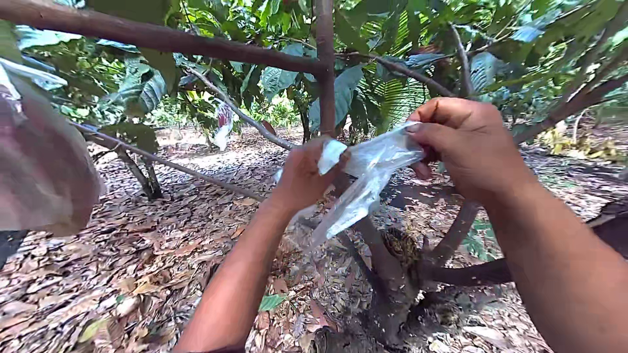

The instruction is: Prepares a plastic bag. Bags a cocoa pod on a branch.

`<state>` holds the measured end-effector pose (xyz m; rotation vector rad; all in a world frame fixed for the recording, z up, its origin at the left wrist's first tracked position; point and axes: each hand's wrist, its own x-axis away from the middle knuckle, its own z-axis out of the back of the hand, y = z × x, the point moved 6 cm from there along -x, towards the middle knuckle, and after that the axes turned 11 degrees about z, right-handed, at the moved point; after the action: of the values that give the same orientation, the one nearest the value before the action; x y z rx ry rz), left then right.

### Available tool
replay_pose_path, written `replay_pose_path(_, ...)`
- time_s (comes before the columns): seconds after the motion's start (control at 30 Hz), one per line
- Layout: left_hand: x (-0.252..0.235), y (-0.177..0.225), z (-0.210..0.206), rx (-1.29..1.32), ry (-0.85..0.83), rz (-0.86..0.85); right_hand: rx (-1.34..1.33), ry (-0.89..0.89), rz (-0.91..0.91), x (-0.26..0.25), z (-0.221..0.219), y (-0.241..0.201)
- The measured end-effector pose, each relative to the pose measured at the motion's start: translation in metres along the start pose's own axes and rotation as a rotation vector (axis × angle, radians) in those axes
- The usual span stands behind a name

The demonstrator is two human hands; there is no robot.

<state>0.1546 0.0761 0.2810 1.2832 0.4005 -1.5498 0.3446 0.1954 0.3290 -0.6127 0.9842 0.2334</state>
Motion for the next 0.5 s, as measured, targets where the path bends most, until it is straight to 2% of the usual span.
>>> replay_pose_path(0.1,-0.031,0.007,0.029,-0.229,0.084,-0.183,0.385,-0.102,0.140,-0.029,0.006,-0.022)
replay_pose_path(0.17,-0.046,0.007,0.045,-0.358,0.115,-0.207,0.665,-0.157,0.222,-0.052,0.006,-0.037)
replay_pose_path(0.23,-0.058,0.010,0.059,-0.430,0.145,-0.214,0.817,-0.185,0.261,-0.075,0.003,-0.051)
replay_pose_path(0.33,-0.063,0.012,0.077,-0.342,0.205,-0.285,0.872,-0.191,0.257,-0.111,-0.002,-0.070)
replay_pose_path(0.43,-0.045,0.002,0.094,-0.223,0.320,-0.382,0.764,-0.150,0.266,-0.146,-0.007,-0.075)
replay_pose_path(0.5,-0.028,-0.022,0.107,-0.165,0.446,-0.324,0.649,-0.134,0.244,-0.164,-0.011,-0.071)
